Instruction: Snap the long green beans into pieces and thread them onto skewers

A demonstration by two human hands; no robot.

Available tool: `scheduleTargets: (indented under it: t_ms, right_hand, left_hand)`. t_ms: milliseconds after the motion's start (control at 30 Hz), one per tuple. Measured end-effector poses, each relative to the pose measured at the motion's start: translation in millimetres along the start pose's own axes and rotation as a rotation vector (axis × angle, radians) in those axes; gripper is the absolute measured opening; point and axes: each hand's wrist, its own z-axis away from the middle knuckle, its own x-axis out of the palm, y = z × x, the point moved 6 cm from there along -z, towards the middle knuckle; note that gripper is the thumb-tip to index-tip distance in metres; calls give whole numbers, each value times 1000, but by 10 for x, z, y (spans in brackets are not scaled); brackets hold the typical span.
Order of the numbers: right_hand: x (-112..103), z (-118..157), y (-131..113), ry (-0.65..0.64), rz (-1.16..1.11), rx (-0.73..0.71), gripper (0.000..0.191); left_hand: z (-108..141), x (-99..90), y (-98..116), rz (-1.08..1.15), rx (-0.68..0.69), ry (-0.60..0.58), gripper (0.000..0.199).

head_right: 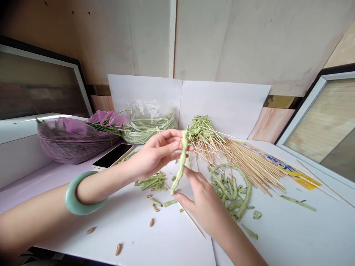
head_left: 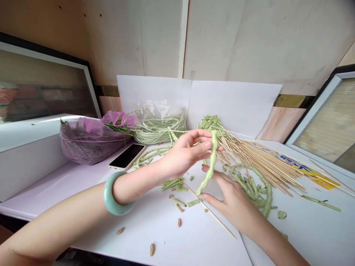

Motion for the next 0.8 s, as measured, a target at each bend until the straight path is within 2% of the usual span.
scheduleTargets:
  t_ms: [67,167,333,433,533,600,667,700,800]
  right_hand:
    - [36,0,-27,-45,-51,3,44]
    - [70,23,-25,-133,-211,47,28]
    - [155,95,-88,-342,-837,129,22]
    - [157,126,-184,-371,-1073,188,15]
    - [74,136,-260,-280,-1152,167,12]
    - [-34,124,-243,-129,-1159,138,12]
    - [-156,104,-174,56,-1148,112,12]
    - [-204,93,-130,136,-1141,111,11]
    - [-281,60,-5,294,-1137,130,11]
  left_hand:
    - [17,74,-71,32,-58,-18,18]
    - [17,92,-85,51,-70,-43,27]
    - [26,-72,-119,-6,-107,-47,40]
    - [65,-170,-184,-55,-187,-39,42]
    - [104,-199,-208,-90,-245,-69,42]
    - [132,-195,-225,-132,-307,-94,31]
    - [180,-148,-268,-178,-413,-169,23]
    - [214,-110,-295,-196,-467,-225,26]
    - [310,10,-361,-217,-554,-361,31]
